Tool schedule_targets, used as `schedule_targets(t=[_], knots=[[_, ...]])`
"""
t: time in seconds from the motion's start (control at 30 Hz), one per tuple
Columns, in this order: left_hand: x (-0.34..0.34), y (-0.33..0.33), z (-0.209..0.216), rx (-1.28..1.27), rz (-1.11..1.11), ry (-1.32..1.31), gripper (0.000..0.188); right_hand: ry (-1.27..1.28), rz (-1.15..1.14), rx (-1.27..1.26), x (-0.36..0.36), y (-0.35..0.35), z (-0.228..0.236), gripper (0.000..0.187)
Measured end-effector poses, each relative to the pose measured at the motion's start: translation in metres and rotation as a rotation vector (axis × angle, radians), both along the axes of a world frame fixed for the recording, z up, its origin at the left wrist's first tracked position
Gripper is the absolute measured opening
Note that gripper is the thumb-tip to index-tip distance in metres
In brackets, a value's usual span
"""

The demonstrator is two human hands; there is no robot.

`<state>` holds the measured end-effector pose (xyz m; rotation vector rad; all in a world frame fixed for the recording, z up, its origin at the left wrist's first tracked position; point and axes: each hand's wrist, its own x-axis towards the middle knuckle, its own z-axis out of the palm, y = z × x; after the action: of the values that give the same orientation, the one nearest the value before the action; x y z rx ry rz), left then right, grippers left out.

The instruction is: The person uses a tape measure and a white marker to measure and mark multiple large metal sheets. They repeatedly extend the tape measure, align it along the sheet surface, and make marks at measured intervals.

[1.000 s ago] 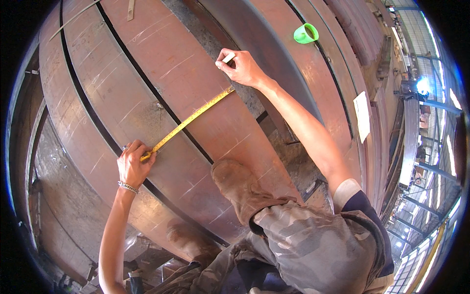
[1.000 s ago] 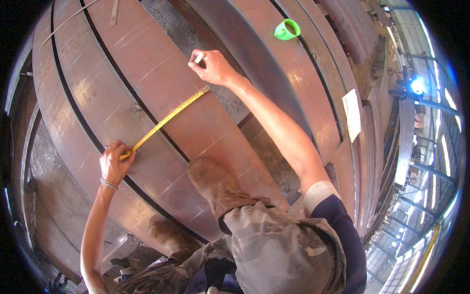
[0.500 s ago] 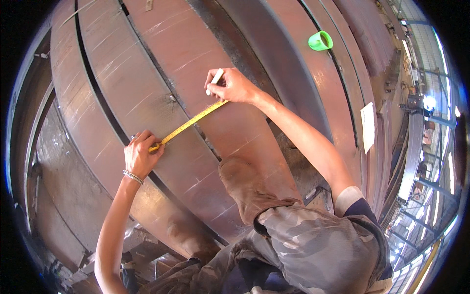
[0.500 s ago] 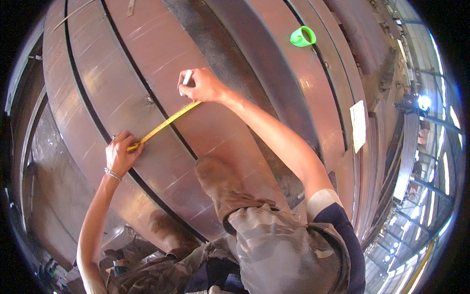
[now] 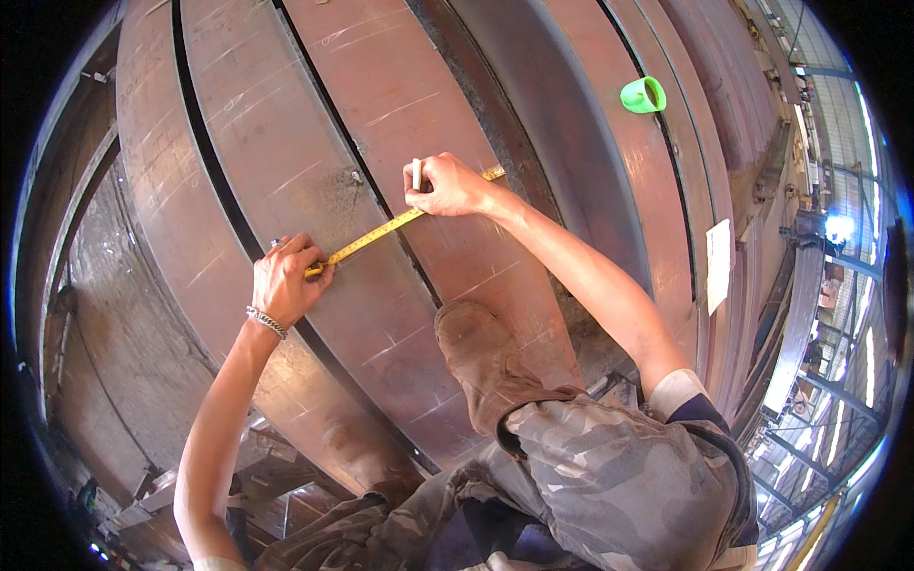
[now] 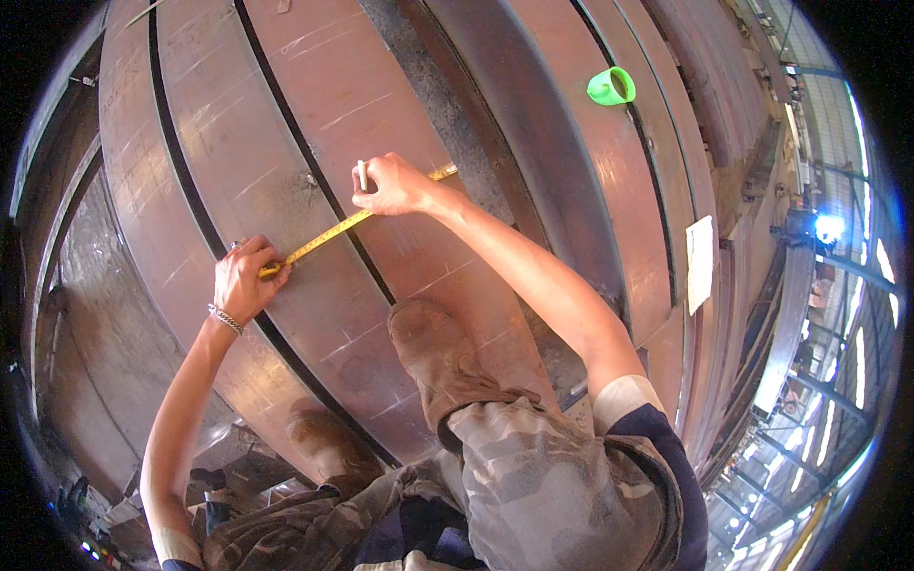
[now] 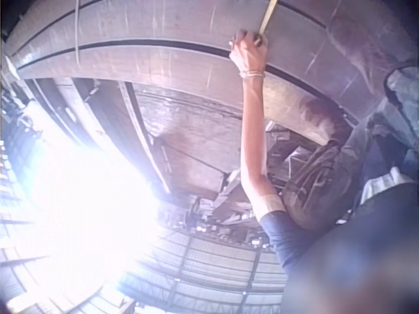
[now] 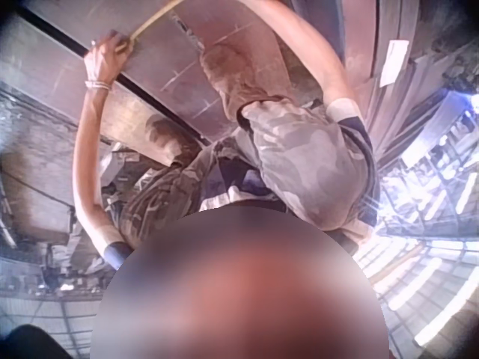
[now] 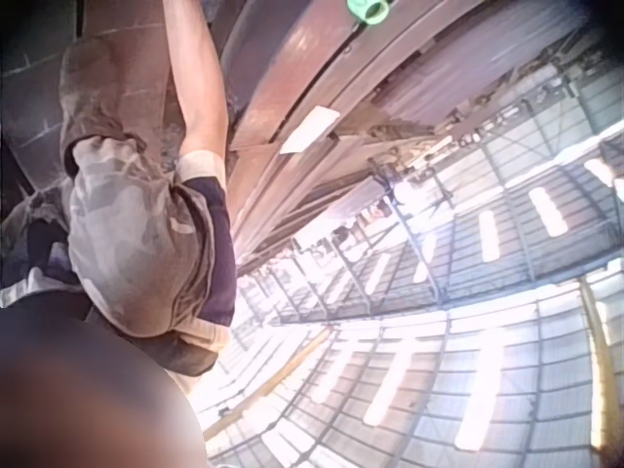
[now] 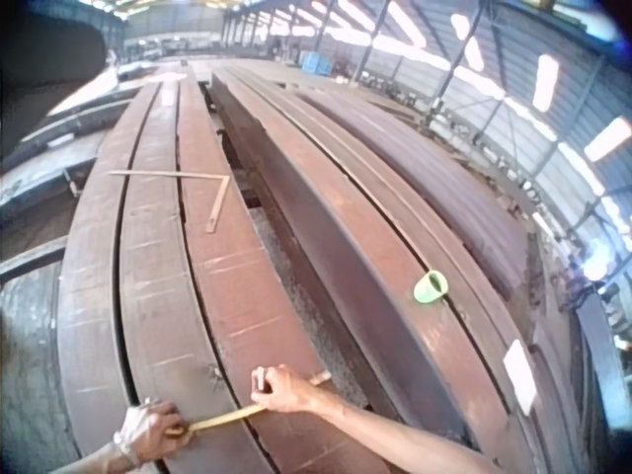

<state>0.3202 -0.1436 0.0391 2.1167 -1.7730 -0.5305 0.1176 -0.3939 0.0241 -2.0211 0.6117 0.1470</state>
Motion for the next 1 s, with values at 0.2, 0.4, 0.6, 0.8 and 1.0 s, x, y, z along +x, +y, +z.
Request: schedule_targets(t=[0.2, 0.4, 0.6, 0.8, 1.0], knots=[[-0.001, 0.0, 0.0, 0.012, 0.012, 0.003, 0.01, -0.015, 0.037, 0.005, 0.002, -0.001, 0.0, 0.016], [0.0, 0.0, 0.0, 0.036, 0.016, 0.002, 0.011, 0.0, 0.052, -0.027, 0.004, 0.0, 0.001, 0.015], [0.0, -0.001, 0.001, 0.046, 0.016, 0.002, 0.012, -0.008, 0.055, -0.048, 0.004, 0.001, 0.0, 0.014], [0.0, -0.001, 0.002, 0.036, 0.015, 0.002, 0.012, -0.144, 0.108, -0.239, 0.01, 0.002, 0.001, 0.009], [0.001, 0.0, 0.0, 0.01, 0.006, -0.01, 0.011, -0.307, -0.126, -0.145, 0.003, -0.01, 0.015, 0.01]])
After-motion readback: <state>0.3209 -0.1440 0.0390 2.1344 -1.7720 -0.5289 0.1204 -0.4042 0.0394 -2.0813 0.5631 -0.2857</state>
